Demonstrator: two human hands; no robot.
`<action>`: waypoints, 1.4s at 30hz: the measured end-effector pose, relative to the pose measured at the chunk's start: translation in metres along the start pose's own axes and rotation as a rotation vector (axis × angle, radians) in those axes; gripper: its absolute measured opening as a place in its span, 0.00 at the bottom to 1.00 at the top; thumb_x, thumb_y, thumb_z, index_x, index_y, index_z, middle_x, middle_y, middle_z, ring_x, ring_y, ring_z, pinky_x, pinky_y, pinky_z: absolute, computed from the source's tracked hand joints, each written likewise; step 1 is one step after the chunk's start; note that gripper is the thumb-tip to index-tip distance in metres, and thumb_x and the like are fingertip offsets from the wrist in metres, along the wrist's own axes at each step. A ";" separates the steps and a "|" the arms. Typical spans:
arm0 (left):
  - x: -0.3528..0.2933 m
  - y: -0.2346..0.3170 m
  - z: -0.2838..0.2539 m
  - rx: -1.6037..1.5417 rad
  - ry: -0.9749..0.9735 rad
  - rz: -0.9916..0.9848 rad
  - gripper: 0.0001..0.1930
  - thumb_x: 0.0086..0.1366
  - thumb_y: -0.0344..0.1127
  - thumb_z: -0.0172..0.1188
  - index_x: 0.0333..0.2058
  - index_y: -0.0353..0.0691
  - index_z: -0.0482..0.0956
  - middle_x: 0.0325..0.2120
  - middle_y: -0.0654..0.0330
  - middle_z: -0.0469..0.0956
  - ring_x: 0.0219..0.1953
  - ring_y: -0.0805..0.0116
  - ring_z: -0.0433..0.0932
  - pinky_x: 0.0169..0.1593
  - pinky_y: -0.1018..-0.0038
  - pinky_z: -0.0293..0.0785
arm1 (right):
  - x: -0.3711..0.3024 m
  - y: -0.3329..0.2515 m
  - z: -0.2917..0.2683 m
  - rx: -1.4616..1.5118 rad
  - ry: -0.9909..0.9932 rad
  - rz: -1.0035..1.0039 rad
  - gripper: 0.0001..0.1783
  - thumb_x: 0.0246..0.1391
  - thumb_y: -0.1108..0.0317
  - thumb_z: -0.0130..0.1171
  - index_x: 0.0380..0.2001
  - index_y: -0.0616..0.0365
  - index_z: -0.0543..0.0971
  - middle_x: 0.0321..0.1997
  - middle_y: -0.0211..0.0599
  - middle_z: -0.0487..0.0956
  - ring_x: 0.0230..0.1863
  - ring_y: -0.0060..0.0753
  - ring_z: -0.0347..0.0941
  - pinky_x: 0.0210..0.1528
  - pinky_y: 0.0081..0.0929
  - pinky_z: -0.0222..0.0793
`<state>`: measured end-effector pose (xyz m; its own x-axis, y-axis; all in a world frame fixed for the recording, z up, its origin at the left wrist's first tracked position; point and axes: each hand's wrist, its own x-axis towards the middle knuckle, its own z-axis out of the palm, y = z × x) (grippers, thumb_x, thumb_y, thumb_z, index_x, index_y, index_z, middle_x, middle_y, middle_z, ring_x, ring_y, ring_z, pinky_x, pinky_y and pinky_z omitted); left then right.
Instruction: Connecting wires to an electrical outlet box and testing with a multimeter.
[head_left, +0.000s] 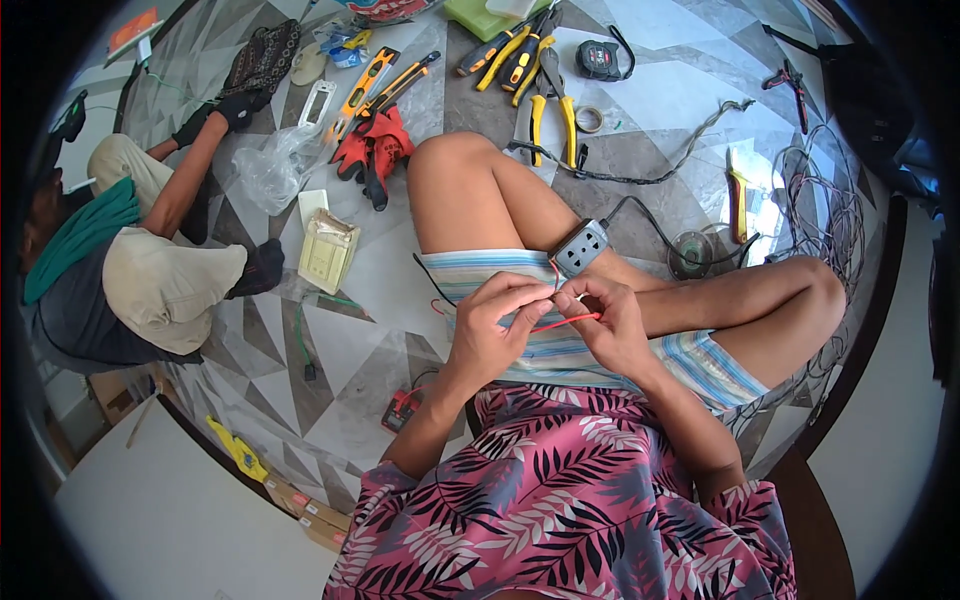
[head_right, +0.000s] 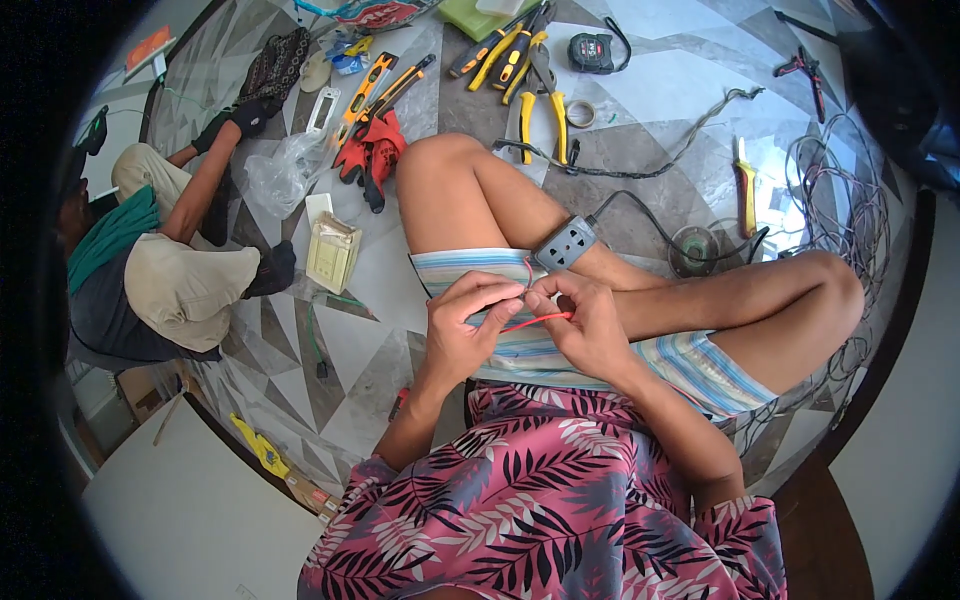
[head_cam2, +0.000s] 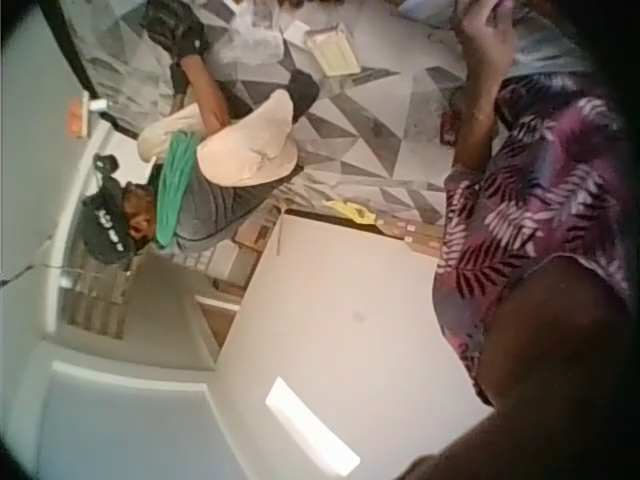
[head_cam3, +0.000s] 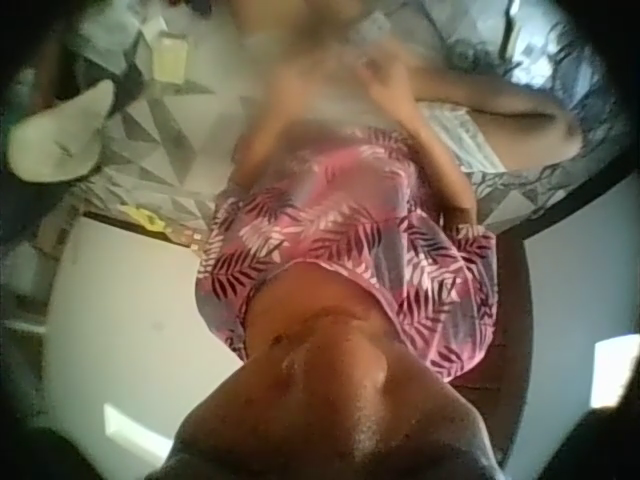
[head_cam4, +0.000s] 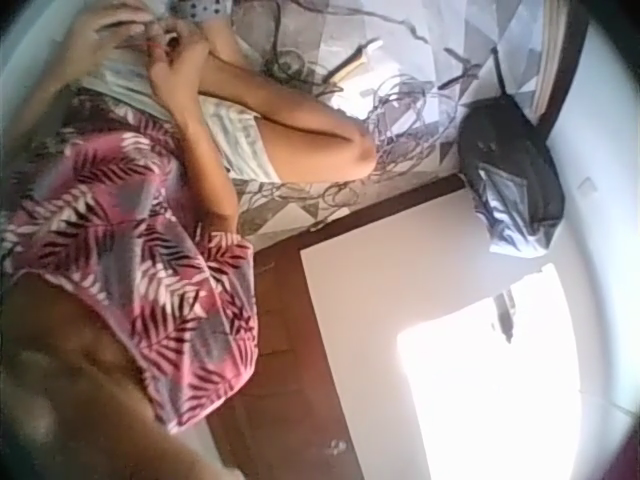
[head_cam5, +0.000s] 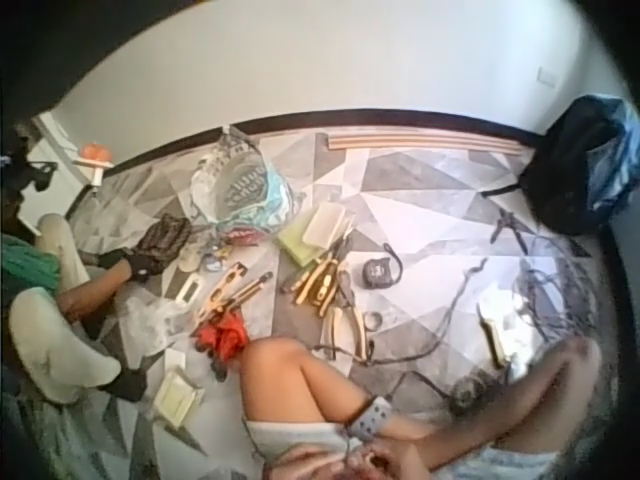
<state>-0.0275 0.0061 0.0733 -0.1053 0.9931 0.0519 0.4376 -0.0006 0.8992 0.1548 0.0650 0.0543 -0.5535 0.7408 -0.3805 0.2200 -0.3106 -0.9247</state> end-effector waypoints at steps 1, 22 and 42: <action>-0.001 -0.001 0.001 0.000 0.002 -0.001 0.09 0.60 0.26 0.68 0.40 0.33 0.84 0.35 0.55 0.84 0.38 0.63 0.84 0.42 0.72 0.79 | 0.001 -0.001 -0.001 -0.043 -0.009 -0.012 0.05 0.59 0.75 0.61 0.37 0.66 0.80 0.28 0.30 0.78 0.27 0.16 0.68 0.27 0.21 0.63; -0.001 -0.006 0.003 -0.140 -0.073 -0.174 0.06 0.67 0.27 0.61 0.41 0.32 0.81 0.36 0.58 0.79 0.34 0.71 0.78 0.41 0.75 0.74 | 0.004 -0.002 -0.004 -0.450 0.148 -0.435 0.17 0.47 0.75 0.70 0.42 0.61 0.78 0.37 0.39 0.82 0.35 0.41 0.80 0.37 0.34 0.76; -0.002 -0.005 0.007 -0.292 -0.066 -0.280 0.06 0.69 0.26 0.59 0.42 0.31 0.79 0.34 0.59 0.82 0.37 0.76 0.80 0.41 0.77 0.76 | 0.004 0.012 -0.007 -0.711 0.176 -0.905 0.26 0.35 0.76 0.67 0.45 0.59 0.81 0.43 0.34 0.83 0.30 0.31 0.78 0.30 0.28 0.74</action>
<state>-0.0234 0.0047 0.0663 -0.1231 0.9650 -0.2316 0.1273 0.2468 0.9607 0.1605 0.0686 0.0418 -0.6320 0.6109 0.4768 0.2337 0.7368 -0.6344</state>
